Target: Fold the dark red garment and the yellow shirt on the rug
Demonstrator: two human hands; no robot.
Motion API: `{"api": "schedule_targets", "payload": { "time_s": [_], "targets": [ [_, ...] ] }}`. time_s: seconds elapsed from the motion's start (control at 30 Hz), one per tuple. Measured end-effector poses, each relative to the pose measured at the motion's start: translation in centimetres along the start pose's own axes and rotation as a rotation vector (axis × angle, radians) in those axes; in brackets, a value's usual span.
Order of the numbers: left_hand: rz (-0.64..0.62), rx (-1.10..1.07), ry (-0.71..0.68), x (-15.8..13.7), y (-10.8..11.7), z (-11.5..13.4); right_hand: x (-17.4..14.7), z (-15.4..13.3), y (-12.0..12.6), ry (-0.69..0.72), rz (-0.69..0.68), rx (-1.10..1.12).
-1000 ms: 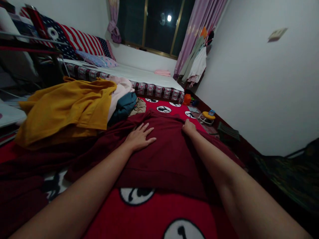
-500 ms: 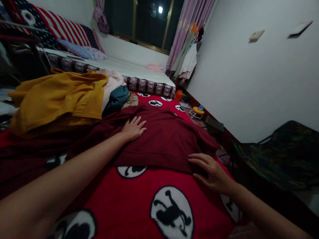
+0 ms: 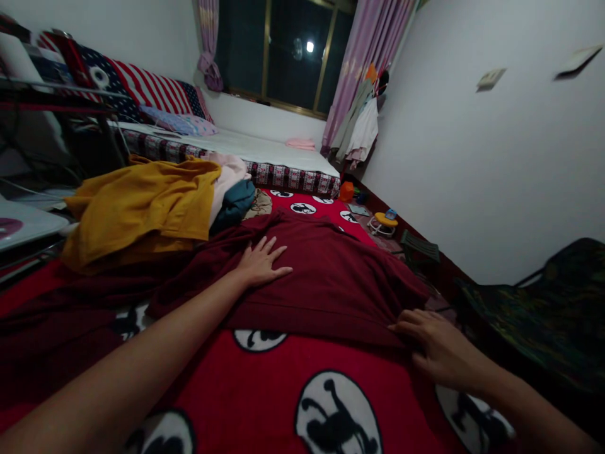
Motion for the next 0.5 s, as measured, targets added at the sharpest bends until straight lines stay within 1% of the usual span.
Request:
{"api": "schedule_targets", "payload": {
  "time_s": [0.07,0.1,0.13,0.2,0.23,0.27,0.3,0.37,0.4,0.43,0.47,0.5],
  "targets": [
    [0.015,-0.023,-0.013,-0.2,0.4,0.4,1.2,-1.8,1.3,0.025,-0.075,0.005],
    [0.026,-0.043,-0.040,-0.3,0.6,0.7,2.1,-2.8,1.9,0.042,-0.068,0.026],
    [0.038,-0.066,-0.078,-0.4,0.8,1.1,3.2,-3.8,2.5,0.046,-0.026,0.054],
    [0.047,-0.103,-0.149,-0.7,1.1,1.8,5.5,-5.4,2.9,0.024,0.108,0.113],
    [0.040,-0.110,-0.166,-0.8,1.1,1.9,6.5,-6.2,2.6,0.027,0.153,0.141],
    [0.030,-0.108,-0.169,-0.9,1.0,1.9,7.5,-7.1,1.9,0.056,0.148,0.171],
    [0.022,-0.102,-0.160,-0.9,0.9,1.8,8.4,-8.0,0.9,0.097,0.106,0.205],
    [0.021,-0.087,-0.145,-0.8,0.6,1.5,9.9,-9.6,-0.9,0.167,-0.029,0.296],
    [0.030,-0.080,-0.144,-0.7,0.6,1.5,10.8,-10.0,-1.3,0.163,-0.063,0.351],
    [0.044,-0.075,-0.142,-0.6,0.7,1.5,11.8,-10.0,-1.2,0.134,-0.049,0.402],
    [0.058,-0.070,-0.138,-0.5,0.8,1.5,12.9,-9.9,-0.9,0.097,0.011,0.442],
    [0.066,-0.066,-0.132,-0.4,0.9,1.5,14.1,-9.7,-0.4,0.059,0.104,0.460]
  ]
}}
Point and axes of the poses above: each hand's wrist, its own x-axis towards the middle knuckle, its own y-axis out of the back of the hand, z = x × y, the point moved 8 cm from there along x, towards the middle knuckle, and after that the axes turned 6 degrees about z, right-handed, at the moved point
